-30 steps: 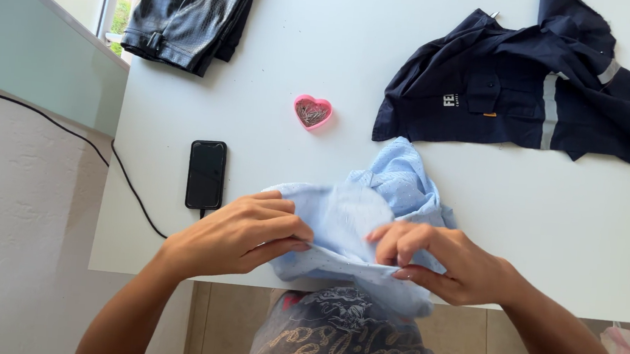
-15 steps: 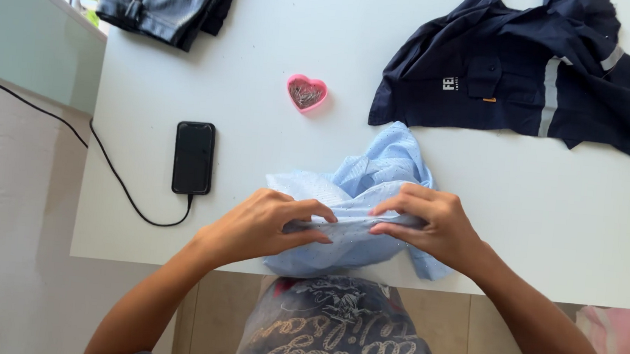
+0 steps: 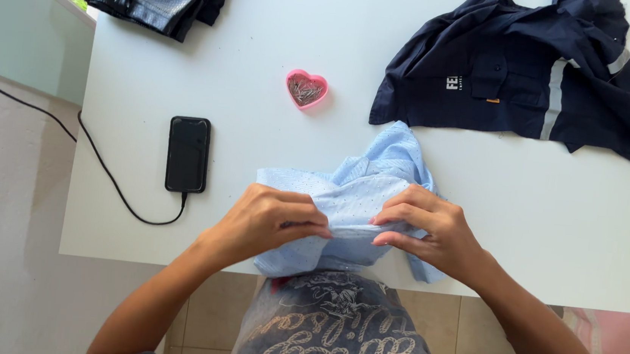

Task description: Pinning the edges of a light blue garment on a work table using pins from a holder.

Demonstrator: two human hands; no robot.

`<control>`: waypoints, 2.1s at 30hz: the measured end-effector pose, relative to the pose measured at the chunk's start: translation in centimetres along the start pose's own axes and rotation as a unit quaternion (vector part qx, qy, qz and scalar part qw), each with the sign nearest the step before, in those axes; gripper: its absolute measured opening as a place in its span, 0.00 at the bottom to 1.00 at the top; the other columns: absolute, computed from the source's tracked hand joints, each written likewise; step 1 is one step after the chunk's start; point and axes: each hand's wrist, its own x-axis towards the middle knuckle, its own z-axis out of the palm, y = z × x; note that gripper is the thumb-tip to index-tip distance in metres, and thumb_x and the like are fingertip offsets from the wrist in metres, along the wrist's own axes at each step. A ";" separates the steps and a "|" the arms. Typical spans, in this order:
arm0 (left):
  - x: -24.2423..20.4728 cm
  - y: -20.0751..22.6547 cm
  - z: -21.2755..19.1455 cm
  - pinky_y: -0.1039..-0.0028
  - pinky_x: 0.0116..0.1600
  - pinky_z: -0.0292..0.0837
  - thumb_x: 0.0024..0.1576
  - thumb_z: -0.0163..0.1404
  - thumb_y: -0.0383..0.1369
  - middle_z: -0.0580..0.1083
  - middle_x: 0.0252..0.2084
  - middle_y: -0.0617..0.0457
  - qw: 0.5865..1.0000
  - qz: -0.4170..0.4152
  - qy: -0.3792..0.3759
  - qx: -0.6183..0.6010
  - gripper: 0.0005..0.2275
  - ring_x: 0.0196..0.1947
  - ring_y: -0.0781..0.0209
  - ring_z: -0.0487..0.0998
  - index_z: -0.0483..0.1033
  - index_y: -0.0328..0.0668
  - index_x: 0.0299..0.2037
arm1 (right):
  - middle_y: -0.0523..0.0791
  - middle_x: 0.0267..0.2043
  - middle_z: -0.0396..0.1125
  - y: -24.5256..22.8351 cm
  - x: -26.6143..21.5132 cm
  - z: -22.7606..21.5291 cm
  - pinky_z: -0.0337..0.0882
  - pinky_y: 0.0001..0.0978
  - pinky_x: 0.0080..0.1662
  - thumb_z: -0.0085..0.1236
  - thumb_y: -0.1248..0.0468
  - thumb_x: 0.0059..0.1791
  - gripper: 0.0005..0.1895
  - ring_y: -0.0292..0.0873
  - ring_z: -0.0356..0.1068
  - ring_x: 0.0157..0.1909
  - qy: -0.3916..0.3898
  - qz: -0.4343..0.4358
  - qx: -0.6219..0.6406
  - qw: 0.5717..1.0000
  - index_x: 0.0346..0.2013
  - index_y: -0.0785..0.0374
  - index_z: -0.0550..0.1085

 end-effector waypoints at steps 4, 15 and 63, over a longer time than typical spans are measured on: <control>0.2 0.1 0.0 0.74 0.28 0.75 0.64 0.61 0.34 0.81 0.25 0.57 0.999 0.000 -0.024 -0.025 0.03 0.18 0.56 0.79 0.86 0.50 0.38 | 0.40 0.36 0.76 0.2 0.1 0.1 0.78 0.33 0.42 0.76 0.62 0.47 0.07 0.40 0.72 0.34 0.000 -0.009 -0.009 1.000 0.37 0.56 0.86; -0.9 -2.3 0.0 0.74 0.28 0.73 0.61 0.64 0.37 0.78 0.19 0.59 0.987 -0.058 -0.128 -0.072 0.03 0.16 0.56 0.76 0.85 0.54 0.40 | 0.37 0.34 0.80 2.1 0.0 0.1 0.74 0.32 0.47 0.67 0.66 0.52 0.04 0.37 0.74 0.37 -0.107 0.082 0.230 0.964 0.35 0.55 0.87; -3.4 -14.8 12.9 0.70 0.48 0.82 0.61 0.63 0.32 0.85 0.33 0.48 0.844 -0.359 -0.031 -0.398 0.07 0.42 0.58 0.87 0.89 0.41 0.46 | 0.38 0.43 0.70 29.5 16.5 15.7 0.70 0.39 0.52 0.73 0.58 0.52 0.08 0.44 0.71 0.49 -0.089 0.095 -0.248 0.960 0.41 0.49 0.80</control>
